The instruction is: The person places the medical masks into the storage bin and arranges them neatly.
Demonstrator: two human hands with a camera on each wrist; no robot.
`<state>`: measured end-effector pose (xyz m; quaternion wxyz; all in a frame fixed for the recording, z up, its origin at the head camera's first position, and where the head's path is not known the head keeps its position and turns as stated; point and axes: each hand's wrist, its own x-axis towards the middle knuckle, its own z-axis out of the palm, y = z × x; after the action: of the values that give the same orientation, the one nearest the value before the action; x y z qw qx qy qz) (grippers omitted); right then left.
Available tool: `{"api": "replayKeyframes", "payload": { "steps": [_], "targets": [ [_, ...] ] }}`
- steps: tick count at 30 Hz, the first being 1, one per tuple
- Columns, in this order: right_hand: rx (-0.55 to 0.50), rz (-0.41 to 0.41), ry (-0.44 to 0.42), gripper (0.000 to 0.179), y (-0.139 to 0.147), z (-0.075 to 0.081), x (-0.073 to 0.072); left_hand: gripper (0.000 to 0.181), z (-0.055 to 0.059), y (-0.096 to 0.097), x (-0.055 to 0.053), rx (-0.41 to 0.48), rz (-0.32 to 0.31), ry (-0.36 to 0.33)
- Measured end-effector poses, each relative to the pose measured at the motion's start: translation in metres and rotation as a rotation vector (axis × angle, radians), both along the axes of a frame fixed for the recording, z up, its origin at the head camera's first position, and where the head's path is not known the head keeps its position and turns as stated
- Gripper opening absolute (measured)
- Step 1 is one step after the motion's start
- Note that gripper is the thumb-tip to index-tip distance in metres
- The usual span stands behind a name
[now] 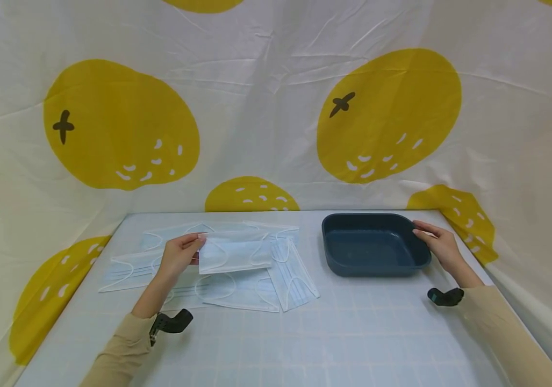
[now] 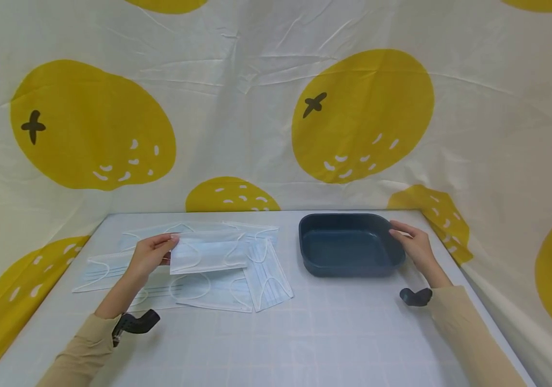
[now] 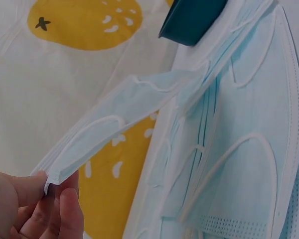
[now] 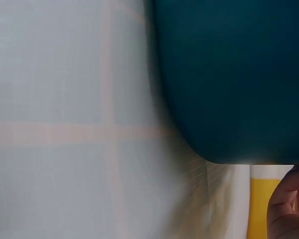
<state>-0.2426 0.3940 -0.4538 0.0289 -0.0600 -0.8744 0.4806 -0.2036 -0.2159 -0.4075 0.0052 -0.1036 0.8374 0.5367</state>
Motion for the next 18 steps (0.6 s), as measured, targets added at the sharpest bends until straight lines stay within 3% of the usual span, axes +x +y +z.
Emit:
{"api": "replayKeyframes", "payload": {
  "steps": [7,18],
  "targets": [
    [-0.035,0.002,0.016,0.063,-0.001,0.002,0.001,0.044,-0.001,0.015,-0.005,0.076,-0.030,0.020],
    [-0.083,0.010,0.046,0.063,0.000,-0.003,0.000,0.047,-0.003,0.040,-0.014,0.219,-0.065,-0.033]
  ]
}}
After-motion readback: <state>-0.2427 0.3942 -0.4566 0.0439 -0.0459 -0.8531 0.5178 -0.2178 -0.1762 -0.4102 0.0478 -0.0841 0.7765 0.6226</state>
